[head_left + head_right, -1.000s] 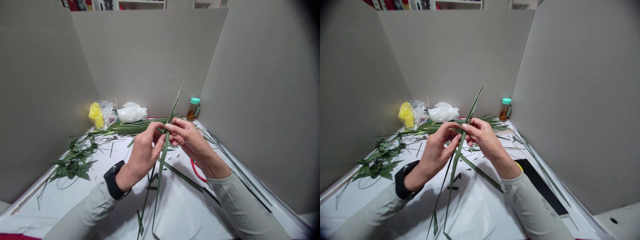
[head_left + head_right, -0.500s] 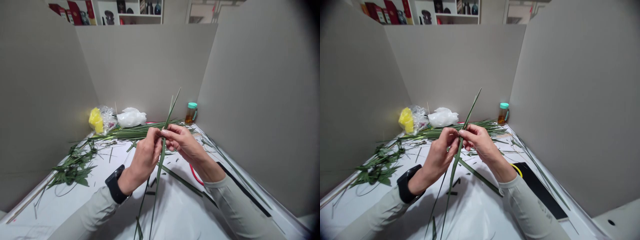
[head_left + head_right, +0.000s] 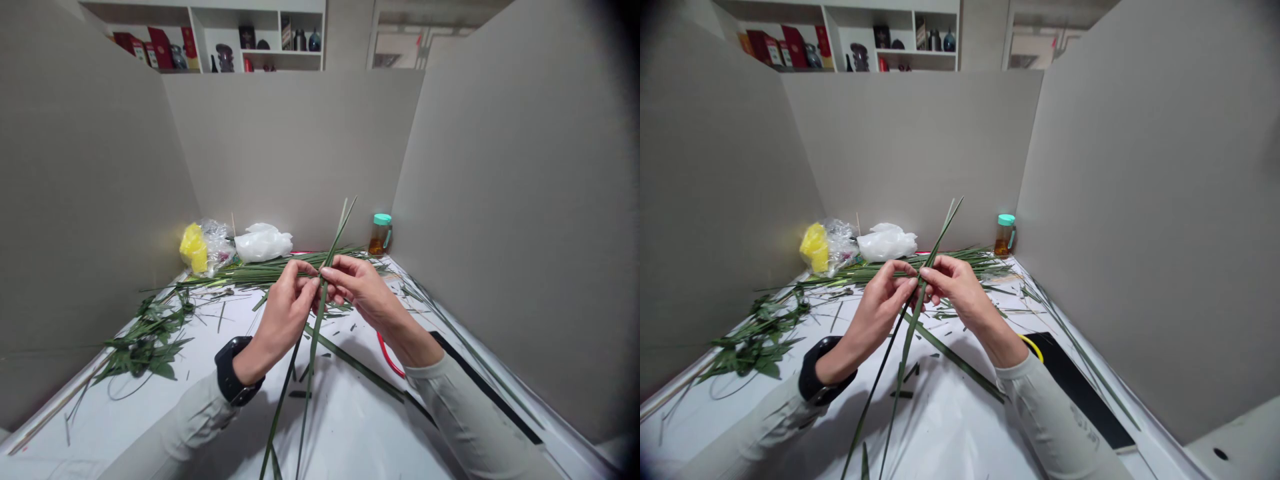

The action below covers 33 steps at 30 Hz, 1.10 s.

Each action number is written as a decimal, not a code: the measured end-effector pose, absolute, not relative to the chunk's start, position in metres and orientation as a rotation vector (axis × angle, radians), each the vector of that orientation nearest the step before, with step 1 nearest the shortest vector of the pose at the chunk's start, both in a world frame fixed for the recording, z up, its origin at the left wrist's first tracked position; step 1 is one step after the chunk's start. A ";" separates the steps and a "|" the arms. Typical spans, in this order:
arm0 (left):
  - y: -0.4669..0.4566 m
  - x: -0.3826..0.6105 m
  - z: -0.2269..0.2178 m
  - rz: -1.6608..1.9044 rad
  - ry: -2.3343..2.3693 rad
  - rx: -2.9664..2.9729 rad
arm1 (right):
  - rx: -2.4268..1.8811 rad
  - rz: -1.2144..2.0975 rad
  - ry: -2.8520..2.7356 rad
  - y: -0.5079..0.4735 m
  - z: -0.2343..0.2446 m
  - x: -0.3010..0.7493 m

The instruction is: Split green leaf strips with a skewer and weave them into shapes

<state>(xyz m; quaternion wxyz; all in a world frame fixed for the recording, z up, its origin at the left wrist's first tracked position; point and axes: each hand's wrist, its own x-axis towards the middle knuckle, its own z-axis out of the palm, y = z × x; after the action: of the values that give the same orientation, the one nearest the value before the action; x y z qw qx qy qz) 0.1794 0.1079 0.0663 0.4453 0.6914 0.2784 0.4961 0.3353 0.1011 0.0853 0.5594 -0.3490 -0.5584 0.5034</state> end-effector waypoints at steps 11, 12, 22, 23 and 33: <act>0.100 0.185 0.063 0.848 0.576 1.251 | -0.798 1.097 -1.204 0.102 0.083 0.332; 0.097 0.185 0.062 0.825 0.584 1.245 | -0.795 1.087 -1.184 0.101 0.085 0.334; 0.049 0.147 0.071 0.624 0.550 1.254 | -0.673 0.978 -1.040 0.068 0.114 0.343; 0.044 0.140 0.072 0.612 0.545 1.255 | -0.659 0.964 -1.032 0.063 0.116 0.343; -0.011 0.096 0.065 0.583 0.699 1.346 | -0.692 0.904 -1.075 -0.001 0.110 0.322</act>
<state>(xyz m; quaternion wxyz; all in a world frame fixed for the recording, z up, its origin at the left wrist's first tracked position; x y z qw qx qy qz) 0.0959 -0.0106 0.0652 0.6876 0.6015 0.3122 0.2605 0.3223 -0.0013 0.1099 0.7088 -0.3115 -0.4843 0.4074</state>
